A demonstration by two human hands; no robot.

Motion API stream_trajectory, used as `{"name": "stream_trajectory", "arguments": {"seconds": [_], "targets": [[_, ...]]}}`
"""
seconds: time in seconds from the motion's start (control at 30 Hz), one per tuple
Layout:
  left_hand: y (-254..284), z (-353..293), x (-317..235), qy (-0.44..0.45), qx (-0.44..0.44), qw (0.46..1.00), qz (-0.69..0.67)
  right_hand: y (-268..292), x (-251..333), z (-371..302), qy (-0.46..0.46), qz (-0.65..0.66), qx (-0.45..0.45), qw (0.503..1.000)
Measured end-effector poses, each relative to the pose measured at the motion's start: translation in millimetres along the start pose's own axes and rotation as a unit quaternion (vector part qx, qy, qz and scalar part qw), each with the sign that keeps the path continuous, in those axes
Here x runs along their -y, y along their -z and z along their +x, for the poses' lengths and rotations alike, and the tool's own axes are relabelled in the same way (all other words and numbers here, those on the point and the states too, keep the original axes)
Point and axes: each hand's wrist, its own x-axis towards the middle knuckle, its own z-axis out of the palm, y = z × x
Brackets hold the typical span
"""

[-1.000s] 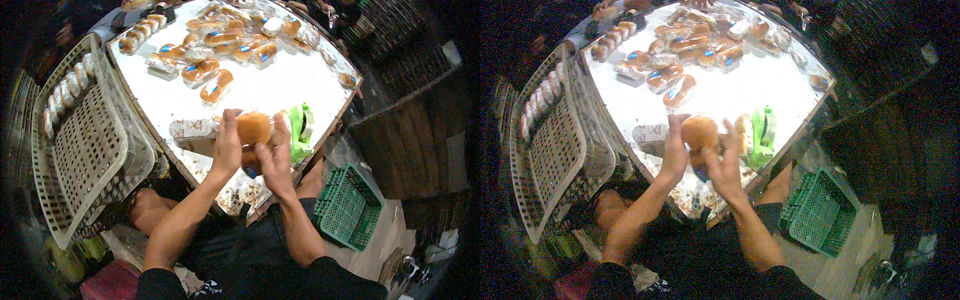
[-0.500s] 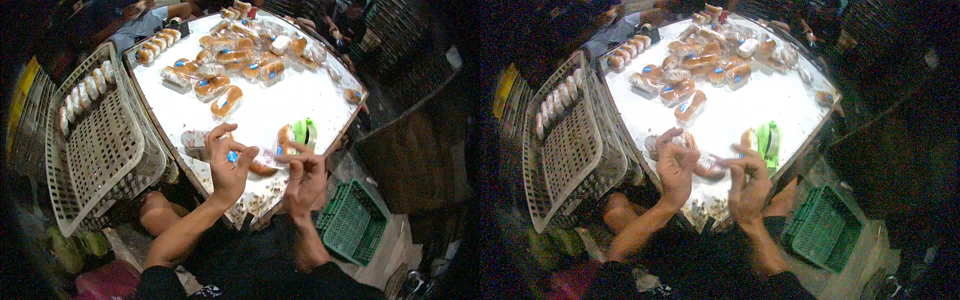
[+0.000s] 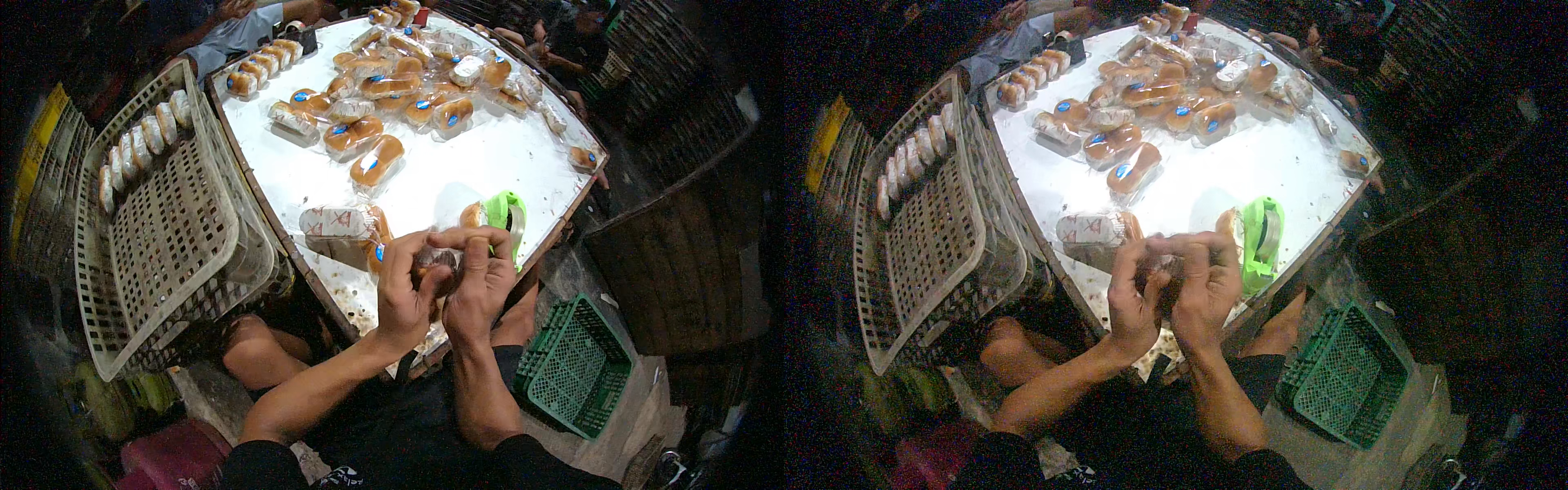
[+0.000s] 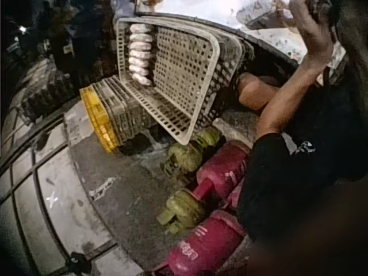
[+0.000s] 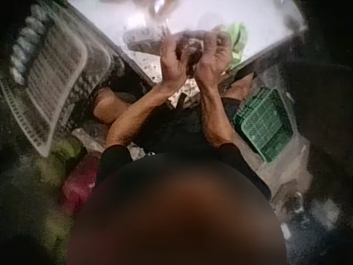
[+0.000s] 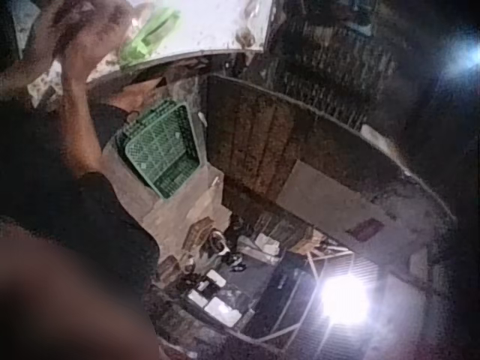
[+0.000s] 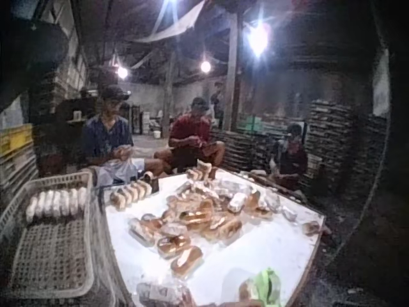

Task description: The person sits on the floor at a low table and repeatedly places small loaves of bread into clear plastic bags. They seal each bag using a handheld tape dispenser and place the packaged bread into a green crate. The process is repeated for multiple loaves.

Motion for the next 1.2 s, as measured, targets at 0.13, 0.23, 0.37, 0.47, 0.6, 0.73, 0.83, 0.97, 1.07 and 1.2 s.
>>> {"name": "stream_trajectory", "arguments": {"seconds": [0.13,0.23,0.37,0.47,0.6,0.73,0.83,0.97,1.07,1.2], "targets": [[6,14,-5,0.136,0.005,0.99,-0.031,-6,-2,-1,0.043,-0.12,-0.094,0.987],[5,16,9,0.162,0.0,0.98,-0.114,-5,-12,-18,0.103,-0.247,0.009,0.963],[8,20,14,0.138,-0.018,0.985,-0.102,9,-16,-7,0.115,-0.35,0.114,0.922],[8,28,15,0.144,-0.004,0.985,-0.096,16,-8,-6,0.086,-0.339,0.091,0.933],[11,29,13,0.197,0.057,0.975,-0.088,23,-2,-10,-0.031,-0.269,0.052,0.961],[11,23,16,0.119,0.037,0.987,-0.105,39,-21,-16,0.147,-0.443,0.069,0.882],[9,20,19,0.036,0.105,0.994,-0.023,35,-32,-11,0.101,-0.346,0.017,0.933],[2,12,21,0.4,0.057,0.891,-0.206,20,-37,-20,-0.08,-0.165,-0.04,0.982],[-1,2,33,0.314,-0.068,0.911,-0.259,17,-5,-2,-0.082,-0.148,-0.093,0.981],[-3,19,29,0.293,-0.023,0.922,-0.253,190,-78,9,-0.133,-0.465,-0.085,0.871]]}}
